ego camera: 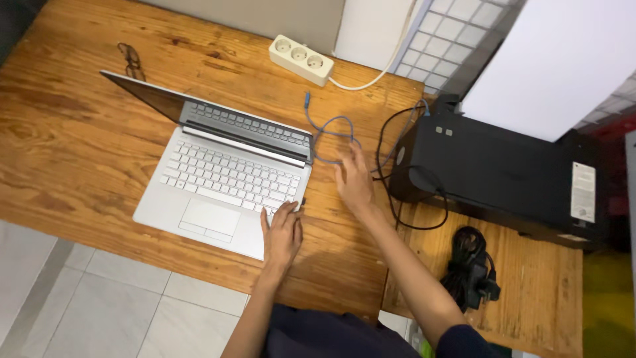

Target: The person places a laptop on a wooden desk, opens it, and connects a blue cable to the laptop's side port. They then untangle a black power adapter cable, plug the adapter's connector into the laptop, and plug the power plug into a wall power strip.

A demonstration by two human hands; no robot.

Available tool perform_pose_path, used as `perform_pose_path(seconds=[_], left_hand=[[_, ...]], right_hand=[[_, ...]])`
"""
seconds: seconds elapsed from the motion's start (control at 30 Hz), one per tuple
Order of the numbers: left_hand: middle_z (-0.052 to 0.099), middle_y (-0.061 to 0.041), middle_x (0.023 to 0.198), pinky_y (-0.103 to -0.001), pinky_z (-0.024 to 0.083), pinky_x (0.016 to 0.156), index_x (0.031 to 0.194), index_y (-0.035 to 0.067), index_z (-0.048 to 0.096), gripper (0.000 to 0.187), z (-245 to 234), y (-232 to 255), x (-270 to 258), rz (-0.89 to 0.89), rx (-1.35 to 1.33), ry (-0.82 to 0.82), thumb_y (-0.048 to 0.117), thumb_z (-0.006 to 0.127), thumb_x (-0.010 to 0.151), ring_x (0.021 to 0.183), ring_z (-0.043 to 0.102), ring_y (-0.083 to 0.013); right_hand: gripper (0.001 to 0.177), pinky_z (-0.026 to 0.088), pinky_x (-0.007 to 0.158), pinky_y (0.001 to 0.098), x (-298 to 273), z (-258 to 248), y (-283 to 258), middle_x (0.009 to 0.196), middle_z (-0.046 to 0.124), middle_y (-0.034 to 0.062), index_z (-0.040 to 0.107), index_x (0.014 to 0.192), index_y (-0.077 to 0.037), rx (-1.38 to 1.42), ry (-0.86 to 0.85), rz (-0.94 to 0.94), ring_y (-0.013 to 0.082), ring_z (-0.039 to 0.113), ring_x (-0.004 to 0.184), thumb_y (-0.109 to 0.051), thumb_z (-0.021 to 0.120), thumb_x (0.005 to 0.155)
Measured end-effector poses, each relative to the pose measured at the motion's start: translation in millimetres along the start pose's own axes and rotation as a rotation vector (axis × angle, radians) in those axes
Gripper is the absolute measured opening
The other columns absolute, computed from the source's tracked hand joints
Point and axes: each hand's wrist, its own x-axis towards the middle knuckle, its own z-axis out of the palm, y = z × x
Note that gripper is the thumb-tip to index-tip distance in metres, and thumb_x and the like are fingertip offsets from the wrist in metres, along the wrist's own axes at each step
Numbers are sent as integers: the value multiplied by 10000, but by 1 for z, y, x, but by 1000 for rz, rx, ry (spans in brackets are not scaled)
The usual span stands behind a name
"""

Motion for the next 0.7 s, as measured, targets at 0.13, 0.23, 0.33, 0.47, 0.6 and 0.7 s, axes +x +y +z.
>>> perform_pose_path(seconds=[0.13,0.23,0.33,0.47,0.6,0.7], left_hand=[[605,-74,1366,-634,150,1183,1168,83,687,275,-7,1,0,-4,-15,6,138,665,899,1353,510,-262],[589,-88,1373,-649,136,1178,1163,75,678,290,-19,-5,1,-51,-54,68,200,703,903,1347,497,-279],[577,-94,1408,-644,147,1201,1153,80,679,230,-42,-29,7,-137,-19,175,174,669,943,1381,478,-285],[531,-132,1460,-646,152,1222,1198,72,673,238,-78,-72,23,-210,28,263,125,621,971,1427,432,-325],[468,-186,1519,-658,128,1222,1202,76,671,251,-100,-121,42,-304,54,291,136,631,962,1455,394,-358],[388,-260,1549,-676,90,1174,1274,65,636,332,-112,-160,54,-365,111,252,157,648,955,1488,276,-431]], right_hand=[[283,603,857,359,12,13,0,1309,614,200,625,1259,11,366,-107,162,323,658,1144,-89,611,995],[298,594,872,346,6,27,-1,1252,678,162,631,1275,-5,447,-169,211,266,710,1103,-137,632,1008],[321,554,967,331,-13,44,-1,1264,693,149,610,1347,-16,534,-141,213,243,691,1167,-139,605,1051],[377,516,1001,326,-48,82,-10,1295,668,131,545,1399,-25,664,-76,462,215,651,1183,-144,601,1046],[389,546,947,351,-108,107,-37,1243,680,145,585,1369,-40,443,-129,587,244,647,1107,-104,641,989],[521,533,952,365,-137,119,-60,1334,549,175,490,1455,-41,344,-125,622,264,599,1139,-94,659,965]])
